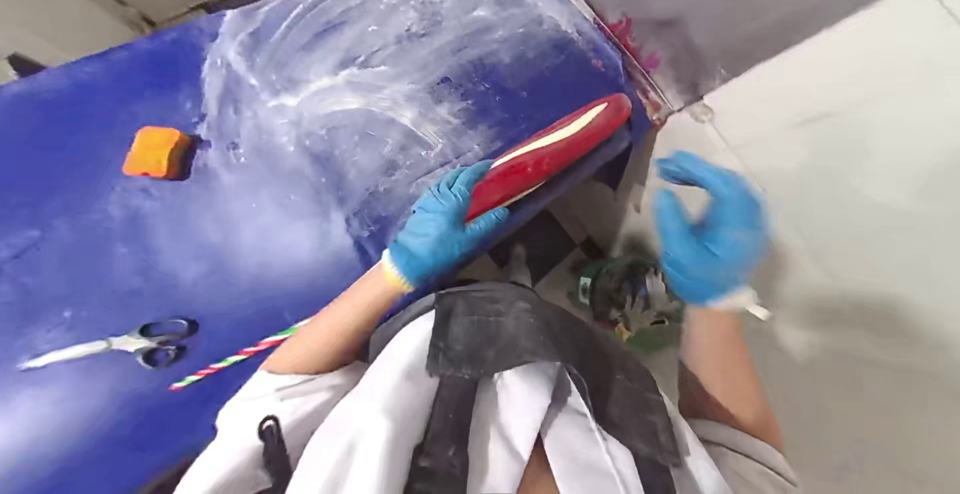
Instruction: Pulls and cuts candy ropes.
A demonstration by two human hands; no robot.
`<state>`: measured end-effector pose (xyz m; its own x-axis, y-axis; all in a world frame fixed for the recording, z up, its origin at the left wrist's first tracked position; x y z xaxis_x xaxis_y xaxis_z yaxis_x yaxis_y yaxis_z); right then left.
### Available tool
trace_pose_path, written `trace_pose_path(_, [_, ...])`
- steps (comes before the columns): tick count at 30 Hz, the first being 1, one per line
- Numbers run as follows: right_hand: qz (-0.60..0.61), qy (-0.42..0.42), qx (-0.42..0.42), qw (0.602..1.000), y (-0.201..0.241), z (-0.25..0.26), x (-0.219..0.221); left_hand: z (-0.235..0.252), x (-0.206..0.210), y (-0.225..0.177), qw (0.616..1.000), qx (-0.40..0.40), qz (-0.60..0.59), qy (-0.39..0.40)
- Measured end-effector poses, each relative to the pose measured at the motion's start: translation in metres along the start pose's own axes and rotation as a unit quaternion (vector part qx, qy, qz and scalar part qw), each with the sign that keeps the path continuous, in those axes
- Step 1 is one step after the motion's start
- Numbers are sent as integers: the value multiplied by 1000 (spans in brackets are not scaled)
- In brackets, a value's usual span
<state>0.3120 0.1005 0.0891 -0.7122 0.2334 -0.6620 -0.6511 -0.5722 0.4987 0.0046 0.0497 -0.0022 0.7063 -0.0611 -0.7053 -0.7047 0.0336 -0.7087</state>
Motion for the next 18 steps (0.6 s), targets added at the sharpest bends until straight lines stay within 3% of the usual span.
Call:
trace_pose_path(1, [-81,130,43,987,-52,4,40,12,40,37,995,-97,35,16])
trace_pose_path(3, [-206,344,41,915,-139,12,120,16,98,88,971,-210,114,9])
trace_pose_path(5, [-247,431,-29,867,-187,21,185,11,127,107,949,-243,196,-38])
trace_pose_path(7, [-238,473,-118,840,-203,37,233,10,134,109,933,-247,248,-81])
trace_pose_path(9, [-231,538,-208,784,-200,65,263,23,126,108,937,-259,229,-56])
trace_pose_path(11, [-223,573,-234,754,-192,77,276,34,111,119,941,-269,200,-34])
trace_pose_path(14, [-231,533,-240,778,-186,95,300,59,90,141,931,-290,206,-76])
trace_pose_path(18, [-234,502,-243,797,-182,109,327,87,77,148,909,-359,205,-51])
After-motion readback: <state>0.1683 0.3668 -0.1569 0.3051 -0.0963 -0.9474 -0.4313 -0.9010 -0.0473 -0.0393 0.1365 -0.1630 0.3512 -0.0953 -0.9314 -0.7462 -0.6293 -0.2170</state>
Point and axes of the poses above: each hand's wrist, its own z-axis towards the middle knuckle, its own x-axis out of the palm, y = z × x, the point moved 5 cm from there along z, towards the middle knuckle, and after that the axes turned 2 degrees about -y, right-handed, at the moved point
